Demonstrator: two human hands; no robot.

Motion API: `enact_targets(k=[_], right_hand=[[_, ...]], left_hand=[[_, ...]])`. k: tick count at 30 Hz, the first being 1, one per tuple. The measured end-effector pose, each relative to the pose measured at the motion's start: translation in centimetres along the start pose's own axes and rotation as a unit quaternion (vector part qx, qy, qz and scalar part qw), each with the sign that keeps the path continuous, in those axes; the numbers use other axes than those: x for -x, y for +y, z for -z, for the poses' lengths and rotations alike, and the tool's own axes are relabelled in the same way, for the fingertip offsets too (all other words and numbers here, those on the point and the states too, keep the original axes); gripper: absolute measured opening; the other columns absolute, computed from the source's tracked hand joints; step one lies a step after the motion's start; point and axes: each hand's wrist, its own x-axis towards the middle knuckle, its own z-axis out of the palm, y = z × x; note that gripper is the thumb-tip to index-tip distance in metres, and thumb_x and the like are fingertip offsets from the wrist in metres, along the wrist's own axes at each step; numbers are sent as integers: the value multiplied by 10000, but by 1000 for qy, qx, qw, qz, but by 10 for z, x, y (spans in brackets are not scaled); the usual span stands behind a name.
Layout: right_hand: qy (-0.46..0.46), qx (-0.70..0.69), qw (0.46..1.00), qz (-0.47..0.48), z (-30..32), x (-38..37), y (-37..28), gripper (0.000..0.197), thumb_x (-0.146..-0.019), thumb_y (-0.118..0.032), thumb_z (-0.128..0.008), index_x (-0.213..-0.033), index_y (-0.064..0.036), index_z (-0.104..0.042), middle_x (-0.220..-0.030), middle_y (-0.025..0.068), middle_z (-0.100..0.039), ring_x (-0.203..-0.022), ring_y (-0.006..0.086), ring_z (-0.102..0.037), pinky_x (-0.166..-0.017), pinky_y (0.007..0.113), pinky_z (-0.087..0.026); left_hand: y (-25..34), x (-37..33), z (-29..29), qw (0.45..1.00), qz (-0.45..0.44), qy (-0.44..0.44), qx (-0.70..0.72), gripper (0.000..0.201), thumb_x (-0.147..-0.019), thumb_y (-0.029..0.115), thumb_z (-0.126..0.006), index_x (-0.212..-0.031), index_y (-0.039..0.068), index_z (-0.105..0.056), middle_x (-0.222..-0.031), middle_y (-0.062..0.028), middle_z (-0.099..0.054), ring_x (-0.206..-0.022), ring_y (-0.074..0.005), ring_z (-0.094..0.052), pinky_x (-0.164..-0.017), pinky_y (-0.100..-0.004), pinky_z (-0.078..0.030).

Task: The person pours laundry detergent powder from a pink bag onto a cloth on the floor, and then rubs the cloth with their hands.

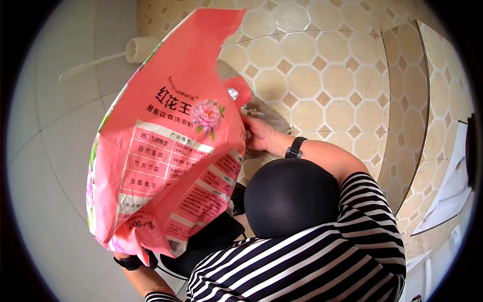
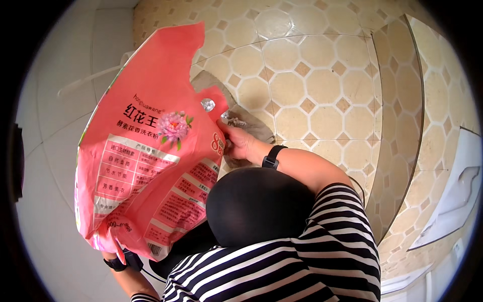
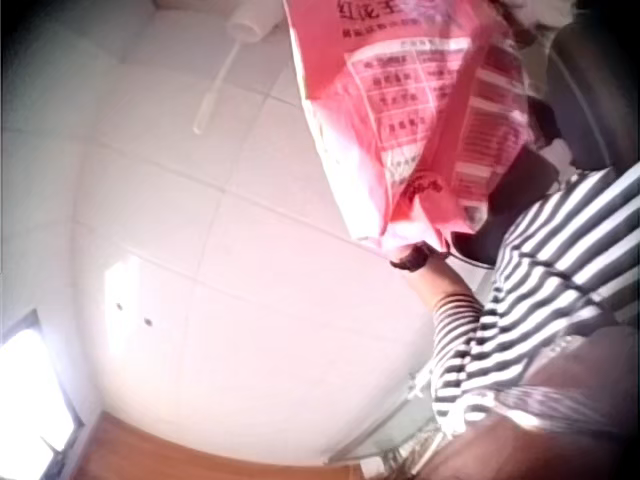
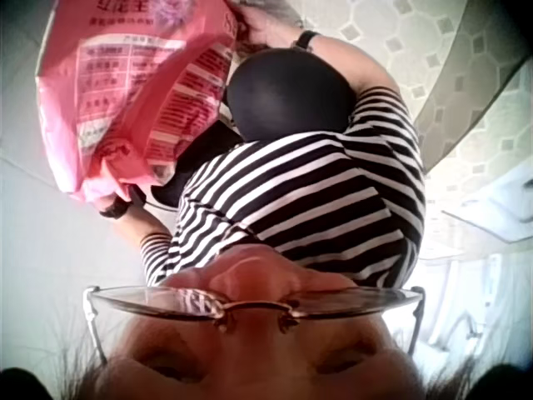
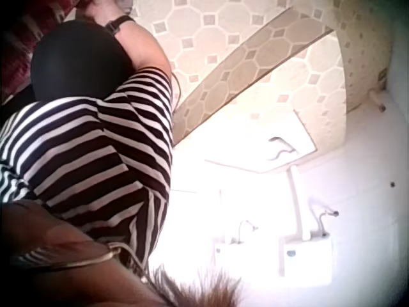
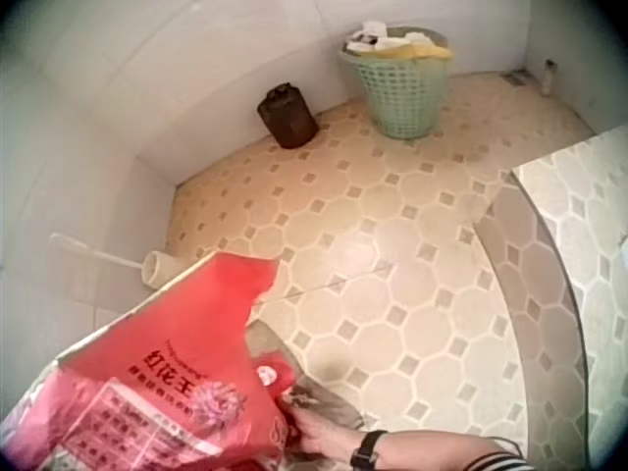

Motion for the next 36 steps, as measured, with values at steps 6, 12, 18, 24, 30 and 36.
enact_targets(k=[6, 12, 18, 24, 30, 36], right_hand=[[-31, -9, 999, -24, -22, 28, 5, 274, -882, -424, -499, -782, -174, -552, -544, -86, -467, -431, 30, -344, -445, 165, -306], [-27, 87, 993, -71, -17, 18, -1, 276, -875, -406, -514, -742, -167, -546, -575, -72, -487, -404, 21, -326, -379, 136, -252], [-32, 109, 990, -81, -17, 23, 9, 290, -853, -448, -528, -750, -177, -534, -599, -70, -450, -441, 55, -315, -417, 196, -263], [6, 163, 985, -62, -21, 17, 9, 242, -853, -414, -534, -791, -180, -550, -632, -68, -476, -463, 43, -343, -426, 182, -272], [-36, 182, 983, -11, -59, 18, 3, 75, -852, -236, -558, -817, -170, -556, -628, -63, -464, -469, 41, -318, -424, 182, -240], [-6, 293, 952, 85, -125, 37, -15, 48, -825, -106, -542, -825, -138, -578, -619, -60, -458, -462, 47, -290, -419, 201, -210]], left_hand=[[-1, 4, 9, 1000, 6, -4, -11, 464, -820, 295, -604, -1158, -9, -513, -1002, -82, -597, -848, -194, -582, -771, -312, -481], [-4, -4, 9, 1000, -4, -13, -7, 462, -817, 290, -609, -1157, -8, -514, -999, -82, -598, -846, -193, -582, -772, -312, -481], [-11, -15, 6, 1000, -10, -21, 5, 461, -814, 285, -615, -1155, -8, -514, -996, -82, -598, -844, -192, -582, -773, -311, -480], [-14, -20, -12, 999, -25, -15, 26, 460, -812, 280, -620, -1154, -8, -515, -993, -82, -598, -842, -190, -582, -773, -311, -480], [-24, -11, -21, 998, -12, 0, 55, 459, -809, 275, -625, -1153, -8, -516, -990, -82, -598, -841, -189, -582, -774, -311, -480], [-31, -16, -50, 983, 31, -41, 179, 458, -806, 271, -630, -1152, -8, -516, -987, -82, -598, -839, -188, -582, -775, -311, -480]])
